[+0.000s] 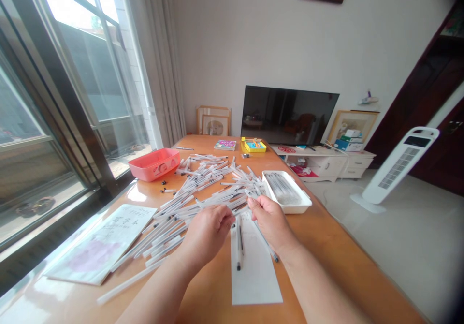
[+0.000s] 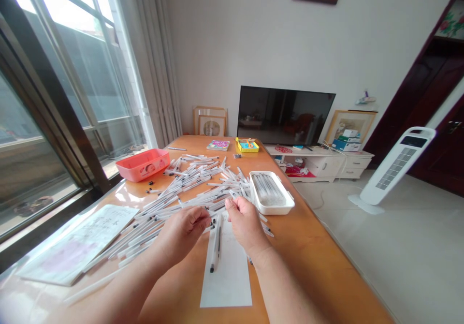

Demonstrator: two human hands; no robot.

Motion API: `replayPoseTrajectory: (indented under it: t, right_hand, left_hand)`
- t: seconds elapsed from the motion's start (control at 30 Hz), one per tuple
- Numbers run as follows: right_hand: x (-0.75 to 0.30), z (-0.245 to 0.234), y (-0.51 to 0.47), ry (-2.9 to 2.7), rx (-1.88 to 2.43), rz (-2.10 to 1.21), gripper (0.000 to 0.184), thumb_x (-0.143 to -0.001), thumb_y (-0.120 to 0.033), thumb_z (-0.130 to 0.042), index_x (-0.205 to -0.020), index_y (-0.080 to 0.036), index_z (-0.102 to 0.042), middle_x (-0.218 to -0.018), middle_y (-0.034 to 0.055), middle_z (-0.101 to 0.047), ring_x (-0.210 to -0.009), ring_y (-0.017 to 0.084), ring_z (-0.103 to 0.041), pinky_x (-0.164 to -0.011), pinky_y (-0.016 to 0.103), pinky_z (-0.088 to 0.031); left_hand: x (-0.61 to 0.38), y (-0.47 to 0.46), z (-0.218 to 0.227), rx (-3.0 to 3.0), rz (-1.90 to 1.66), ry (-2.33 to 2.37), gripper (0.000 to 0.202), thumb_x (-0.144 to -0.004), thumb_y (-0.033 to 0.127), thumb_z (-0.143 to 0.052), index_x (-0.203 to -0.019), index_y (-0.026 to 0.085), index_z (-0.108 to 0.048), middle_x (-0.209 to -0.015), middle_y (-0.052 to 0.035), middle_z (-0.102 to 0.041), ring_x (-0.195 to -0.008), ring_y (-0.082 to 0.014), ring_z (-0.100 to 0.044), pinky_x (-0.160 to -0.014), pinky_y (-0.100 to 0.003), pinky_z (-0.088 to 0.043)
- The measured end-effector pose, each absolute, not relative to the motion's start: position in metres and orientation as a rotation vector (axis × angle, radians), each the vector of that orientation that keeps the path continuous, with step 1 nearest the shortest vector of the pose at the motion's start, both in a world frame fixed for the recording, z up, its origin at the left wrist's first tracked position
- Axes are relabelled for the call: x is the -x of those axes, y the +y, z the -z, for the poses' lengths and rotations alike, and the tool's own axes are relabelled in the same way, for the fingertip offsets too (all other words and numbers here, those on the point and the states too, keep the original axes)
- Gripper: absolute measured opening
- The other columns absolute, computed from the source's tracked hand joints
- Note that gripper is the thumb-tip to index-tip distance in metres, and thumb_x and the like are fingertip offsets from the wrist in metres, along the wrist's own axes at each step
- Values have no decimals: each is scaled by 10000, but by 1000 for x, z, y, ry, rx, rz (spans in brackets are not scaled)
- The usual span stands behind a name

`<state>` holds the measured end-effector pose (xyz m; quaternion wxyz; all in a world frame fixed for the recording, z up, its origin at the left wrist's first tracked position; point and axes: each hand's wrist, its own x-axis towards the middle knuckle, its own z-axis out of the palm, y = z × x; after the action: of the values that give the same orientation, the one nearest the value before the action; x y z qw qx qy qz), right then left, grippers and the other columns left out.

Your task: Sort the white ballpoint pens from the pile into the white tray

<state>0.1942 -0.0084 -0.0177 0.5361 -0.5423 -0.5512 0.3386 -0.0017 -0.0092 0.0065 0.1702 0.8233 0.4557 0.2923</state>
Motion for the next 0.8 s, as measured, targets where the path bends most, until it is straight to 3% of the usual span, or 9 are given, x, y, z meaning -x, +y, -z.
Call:
replayPoseTrajectory:
  t: [0.1, 0.2, 0.3, 0.43, 0.6, 0.8]
  right_hand:
    - [-193, 18, -8, -1235, 1271, -882, 474, -885, -587, -610, -640, -198, -495, -563, -47, -440, -541, 104, -351, -518, 250, -277]
    - [-193, 15, -9, -1107, 1177, -1037, 455, -867, -607, -627, -696, -190, -566, -595, -31, -509, -507, 93, -354, -479, 241, -257]
    - [-195, 8, -11, -1029, 1095, -1113, 440, -870, -605, -623, -863, -170, -682, -675, 18, -610, -535, 107, -440, -477, 239, -305]
    - [-198, 1, -15, -1118, 1052, -1153, 438, -889, -571, -618, -994, -160, -723, -743, 52, -663, -599, 122, -507, -529, 245, -376]
    - [-195, 4, -15, -1209, 1099, -1132, 375, -885, -536, -642, -915, -168, -707, -738, 32, -667, -563, 95, -480, -525, 234, -369]
    - [-197, 8, -11, -1130, 1107, -1162, 385, -844, -545, -684, -892, -163, -707, -712, 27, -663, -552, 95, -477, -510, 227, -365]
  left_hand:
    - [0, -10, -9, -2392, -867, 1300, 181, -941, 300, -512, -816, 210, -607, -801, -26, -667, -765, -182, -572, -695, -294, -353]
    - [2, -8, -7, -2218, -859, 1233, 217, -957, 350, -496, -841, 213, -618, -791, -21, -661, -742, -174, -566, -667, -282, -361]
    - [6, -5, -4, -2011, -826, 1116, 289, -961, 431, -495, -829, 202, -612, -760, -14, -638, -710, -160, -543, -640, -269, -372]
    - [8, -1, 1, -1856, -808, 1017, 338, -935, 489, -544, -816, 180, -609, -750, -11, -617, -705, -145, -520, -645, -260, -387]
    - [7, -1, 7, -1822, -864, 982, 330, -911, 493, -582, -829, 176, -625, -728, -6, -601, -665, -133, -485, -610, -252, -365]
    - [5, -2, 2, -1820, -924, 1035, 344, -877, 522, -612, -870, 183, -676, -770, -29, -648, -712, -163, -539, -654, -272, -408]
